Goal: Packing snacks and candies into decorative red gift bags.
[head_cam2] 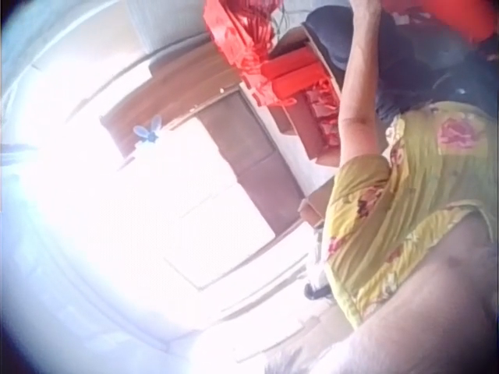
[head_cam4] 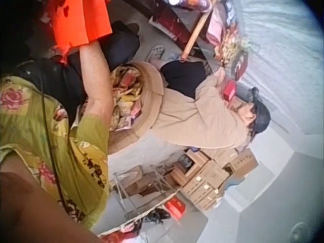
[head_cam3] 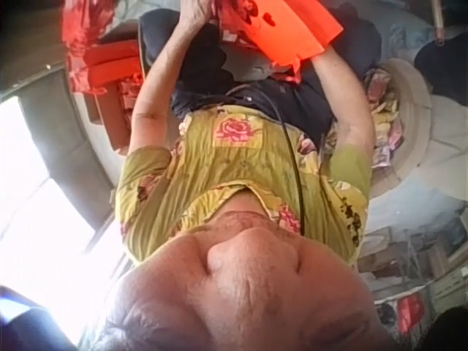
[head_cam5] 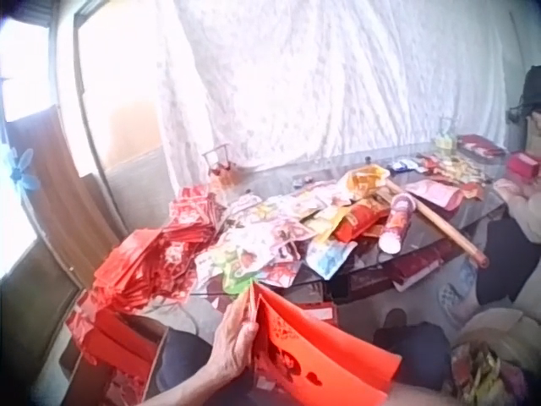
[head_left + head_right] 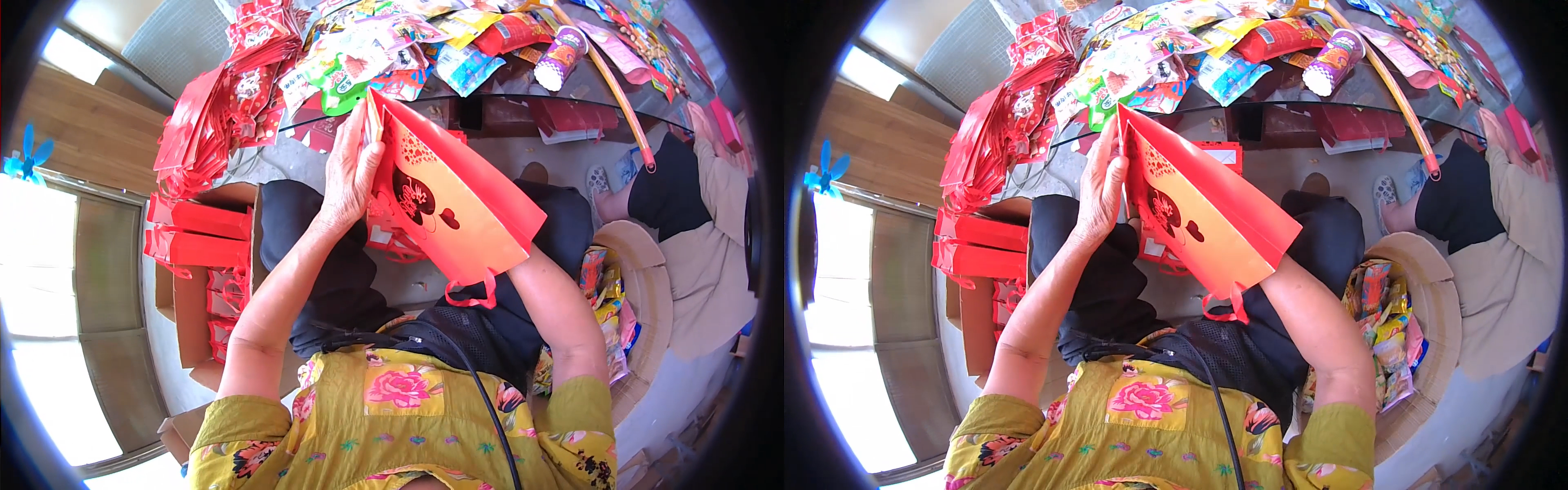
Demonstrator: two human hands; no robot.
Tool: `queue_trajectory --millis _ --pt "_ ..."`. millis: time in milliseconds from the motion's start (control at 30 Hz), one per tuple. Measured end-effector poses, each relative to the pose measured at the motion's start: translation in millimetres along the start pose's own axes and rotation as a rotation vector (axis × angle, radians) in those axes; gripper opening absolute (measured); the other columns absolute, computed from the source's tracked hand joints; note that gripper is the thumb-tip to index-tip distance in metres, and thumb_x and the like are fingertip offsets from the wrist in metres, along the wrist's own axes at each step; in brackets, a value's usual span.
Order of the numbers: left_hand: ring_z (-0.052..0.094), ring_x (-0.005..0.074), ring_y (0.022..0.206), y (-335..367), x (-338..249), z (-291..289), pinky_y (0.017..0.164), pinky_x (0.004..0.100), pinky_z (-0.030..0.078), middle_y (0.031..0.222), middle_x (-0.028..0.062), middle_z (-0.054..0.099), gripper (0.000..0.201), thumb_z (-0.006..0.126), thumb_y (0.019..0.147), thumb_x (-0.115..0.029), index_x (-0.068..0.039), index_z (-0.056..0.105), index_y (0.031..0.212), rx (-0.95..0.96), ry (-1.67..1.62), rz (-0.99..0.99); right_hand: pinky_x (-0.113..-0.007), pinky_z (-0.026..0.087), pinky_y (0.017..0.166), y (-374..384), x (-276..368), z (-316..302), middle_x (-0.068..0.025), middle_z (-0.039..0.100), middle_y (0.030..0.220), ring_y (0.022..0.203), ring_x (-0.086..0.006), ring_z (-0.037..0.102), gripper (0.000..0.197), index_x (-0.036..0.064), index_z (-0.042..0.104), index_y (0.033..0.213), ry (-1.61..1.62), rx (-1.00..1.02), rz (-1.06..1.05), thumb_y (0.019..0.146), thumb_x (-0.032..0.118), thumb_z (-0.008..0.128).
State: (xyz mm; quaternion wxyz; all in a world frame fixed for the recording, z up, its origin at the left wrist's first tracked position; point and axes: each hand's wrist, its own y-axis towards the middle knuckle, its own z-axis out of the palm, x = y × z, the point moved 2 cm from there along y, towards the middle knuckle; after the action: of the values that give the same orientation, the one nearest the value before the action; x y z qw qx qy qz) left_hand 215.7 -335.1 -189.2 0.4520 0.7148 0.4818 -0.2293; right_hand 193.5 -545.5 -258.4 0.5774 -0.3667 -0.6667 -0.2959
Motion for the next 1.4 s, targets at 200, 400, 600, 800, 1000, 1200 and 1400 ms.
queue_trajectory --millis 200,400,600,800,1000,1200,1400 --pt "0.062 0.0213 0.104 2 14 2 0.093 0.0335 0.046 0.114 0.0133 0.066 0.063 0.030 0.102 -0.049 0.001 0.052 0.131 -0.079 -0.387 -0.236 -0.034 0.054 0.079 -17 -1 -16 -0.0119 0.066 0.109 0.097 -0.0262 0.066 0.025 0.0041 0.058 0.115 0.028 0.059 0.053 0.092 0.013 0.056" --pt "0.059 0.0122 0.095 -8 26 4 0.085 0.0285 0.047 0.104 0.0068 0.066 0.068 0.029 0.102 -0.055 0.003 0.059 0.118 0.070 -0.449 -0.444 -0.034 0.054 0.078 -40 -6 -21 -0.0116 0.067 0.108 0.096 -0.0257 0.066 0.023 0.0040 0.059 0.114 0.066 0.118 0.104 0.092 0.013 0.056" --pt "0.058 0.0124 0.095 -10 29 10 0.085 0.0279 0.046 0.105 0.0075 0.066 0.067 0.029 0.102 -0.054 0.003 0.059 0.117 0.061 -0.486 -0.427 -0.033 0.054 0.078 -52 -10 -11 -0.0112 0.067 0.106 0.094 -0.0253 0.067 0.022 0.0038 0.059 0.112 0.093 0.137 0.126 0.092 0.013 0.057" --pt "0.062 0.0125 0.097 -7 29 17 0.085 0.0265 0.049 0.109 0.0077 0.066 0.065 0.033 0.102 -0.054 0.003 0.057 0.123 0.145 -0.547 -0.446 -0.033 0.054 0.077 -52 -12 -10 -0.0109 0.068 0.105 0.093 -0.0248 0.067 0.020 0.0037 0.060 0.110 0.117 0.114 0.120 0.092 0.013 0.057" --pt "0.065 0.0161 0.096 -13 46 23 0.085 0.0289 0.052 0.110 0.0096 0.067 0.068 0.036 0.099 -0.058 0.002 0.057 0.124 0.201 -0.615 -0.626 -0.033 0.054 0.076 -47 -11 -14 -0.0106 0.068 0.103 0.092 -0.0243 0.067 0.018 0.0035 0.061 0.108 0.154 0.073 0.111 0.092 0.012 0.058" --pt "0.065 0.0169 0.096 -24 69 30 0.085 0.0302 0.053 0.113 0.0116 0.066 0.070 0.036 0.098 -0.061 0.000 0.057 0.124 0.207 -0.644 -0.784 -0.033 0.054 0.075 -27 -4 -24 -0.0103 0.069 0.102 0.090 -0.0238 0.068 0.017 0.0034 0.062 0.106 0.217 -0.058 0.069 0.092 0.012 0.058" --pt "0.066 0.0176 0.098 -30 75 27 0.085 0.0302 0.054 0.114 0.0115 0.065 0.069 0.030 0.099 -0.060 -0.002 0.050 0.132 0.139 -0.741 -0.813 -0.032 0.054 0.075 -6 24 -55 -0.0099 0.069 0.100 0.089 -0.0233 0.068 0.015 0.0032 0.062 0.104 0.143 -0.426 -0.109 0.092 0.012 0.059"
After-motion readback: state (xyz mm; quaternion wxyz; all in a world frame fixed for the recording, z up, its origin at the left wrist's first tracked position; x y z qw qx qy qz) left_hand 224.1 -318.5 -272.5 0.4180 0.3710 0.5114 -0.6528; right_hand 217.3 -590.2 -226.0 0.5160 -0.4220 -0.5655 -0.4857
